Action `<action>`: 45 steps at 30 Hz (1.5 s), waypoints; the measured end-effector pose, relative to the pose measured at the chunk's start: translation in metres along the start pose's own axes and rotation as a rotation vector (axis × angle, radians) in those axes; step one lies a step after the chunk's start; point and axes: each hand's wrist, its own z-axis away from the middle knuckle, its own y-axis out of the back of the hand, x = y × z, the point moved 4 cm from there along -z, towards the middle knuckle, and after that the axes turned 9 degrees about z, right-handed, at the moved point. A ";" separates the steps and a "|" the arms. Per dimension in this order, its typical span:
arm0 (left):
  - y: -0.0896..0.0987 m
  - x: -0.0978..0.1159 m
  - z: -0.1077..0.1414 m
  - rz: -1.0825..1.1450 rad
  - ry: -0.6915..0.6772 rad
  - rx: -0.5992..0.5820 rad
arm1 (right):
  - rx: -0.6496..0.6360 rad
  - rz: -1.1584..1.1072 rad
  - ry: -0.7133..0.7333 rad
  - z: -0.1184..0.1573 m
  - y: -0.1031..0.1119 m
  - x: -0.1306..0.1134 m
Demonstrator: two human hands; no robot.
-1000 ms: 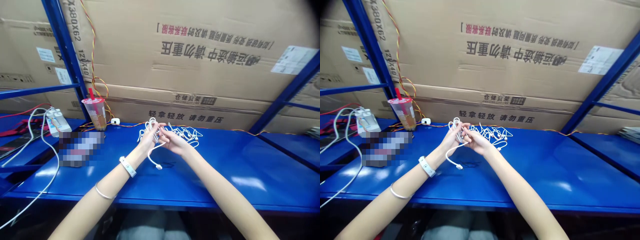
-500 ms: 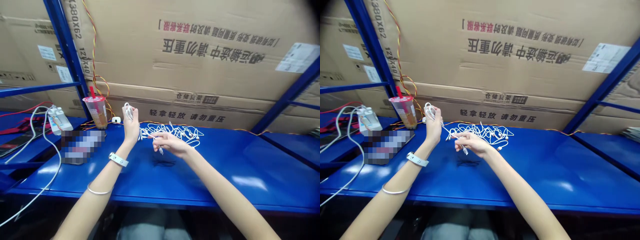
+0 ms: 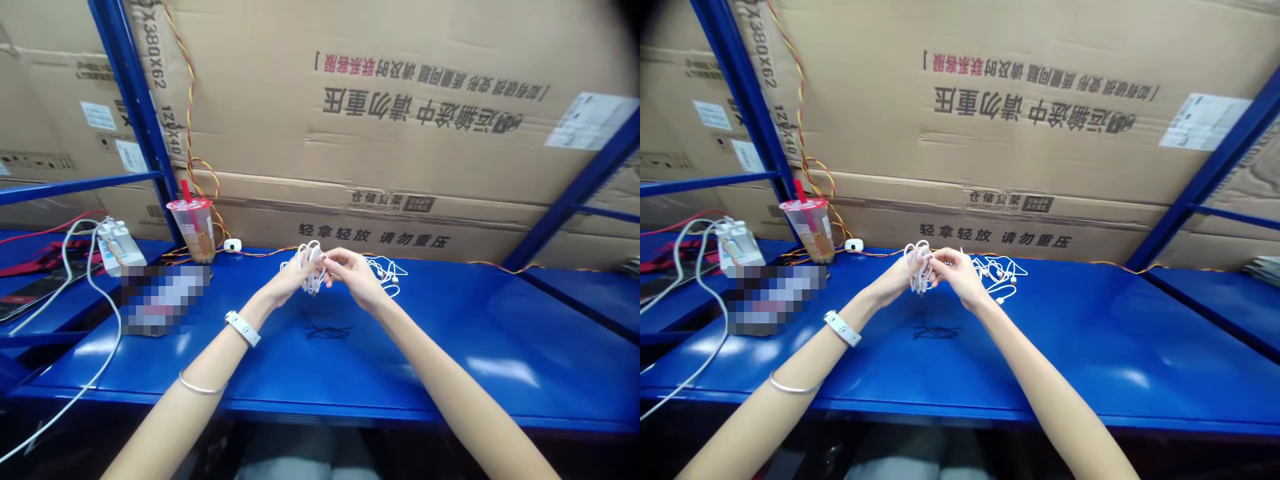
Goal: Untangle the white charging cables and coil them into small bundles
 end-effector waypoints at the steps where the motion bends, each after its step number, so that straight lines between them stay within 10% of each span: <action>1: -0.003 0.000 0.001 -0.019 -0.014 -0.032 | 0.031 -0.003 0.005 -0.001 0.001 0.003; 16: -0.013 -0.008 0.008 -0.059 0.067 -0.234 | 0.229 0.709 0.207 0.000 0.015 -0.002; 45: -0.008 -0.023 0.003 -0.034 0.185 -0.173 | -0.046 0.233 0.074 0.001 0.003 -0.005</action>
